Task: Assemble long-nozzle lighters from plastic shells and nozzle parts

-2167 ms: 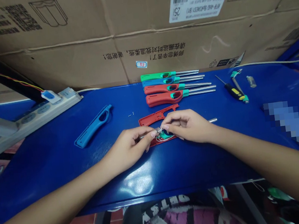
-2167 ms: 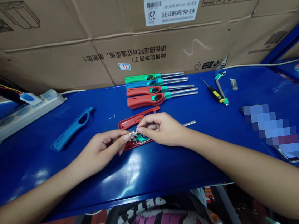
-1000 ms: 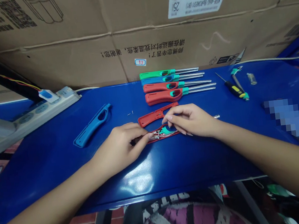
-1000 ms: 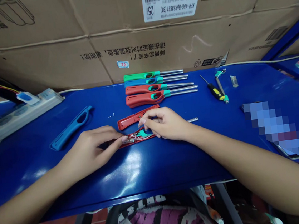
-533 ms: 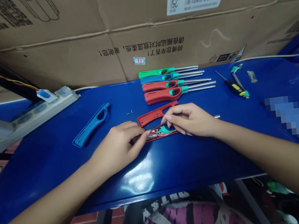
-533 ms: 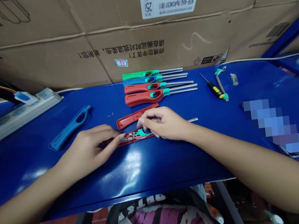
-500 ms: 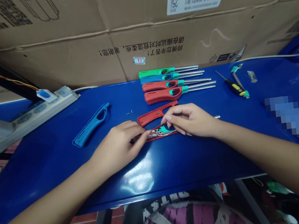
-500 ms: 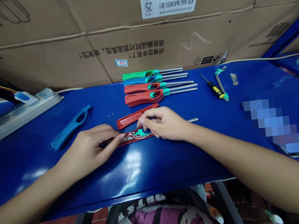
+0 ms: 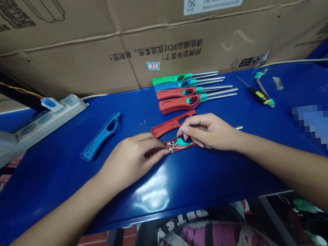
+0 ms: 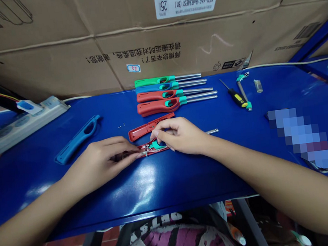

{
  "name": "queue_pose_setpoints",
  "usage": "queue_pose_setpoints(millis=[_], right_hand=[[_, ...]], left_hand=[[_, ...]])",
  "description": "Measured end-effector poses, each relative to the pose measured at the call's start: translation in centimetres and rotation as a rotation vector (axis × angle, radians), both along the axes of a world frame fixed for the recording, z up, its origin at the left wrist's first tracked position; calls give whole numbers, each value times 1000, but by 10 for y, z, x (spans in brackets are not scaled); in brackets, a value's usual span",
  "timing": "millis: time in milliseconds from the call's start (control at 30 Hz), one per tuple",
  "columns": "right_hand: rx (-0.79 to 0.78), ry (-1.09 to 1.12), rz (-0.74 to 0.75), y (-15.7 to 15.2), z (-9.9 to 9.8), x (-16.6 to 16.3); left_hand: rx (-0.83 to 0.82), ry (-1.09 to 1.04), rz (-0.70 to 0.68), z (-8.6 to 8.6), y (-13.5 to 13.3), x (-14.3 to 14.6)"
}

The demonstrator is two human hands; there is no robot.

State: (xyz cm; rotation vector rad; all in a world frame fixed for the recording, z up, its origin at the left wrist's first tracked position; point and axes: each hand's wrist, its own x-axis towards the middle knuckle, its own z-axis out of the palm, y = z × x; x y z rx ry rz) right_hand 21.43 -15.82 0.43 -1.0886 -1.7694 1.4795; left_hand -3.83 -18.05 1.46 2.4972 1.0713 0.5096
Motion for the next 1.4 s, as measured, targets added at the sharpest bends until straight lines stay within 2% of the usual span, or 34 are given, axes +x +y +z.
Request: queue_pose_setpoints(millis=[333,500,700,833,1033,1233,1400], right_hand=[[5,-30,-11,1,0,-1],[13,-35,-16,2,-1,0],[54,-71,-16,2,0,0],[83,-126,-20,3,1,1],[127,-273,-115,10,-6,6],[224,-338,-65,9,-1,9],[265,-352,-58,9,-2,9]], left_hand=[[-50,-36,59,2,-2,3],[-148,-12,49,9,-2,1],[-288,-134,166,3,4,0],[-233,-188,143,-2,5,3],[-157,-200,136,-4,-2,8],[-109,-169,77,-2,-4,6],[-199,-180,78,-3,0,5]])
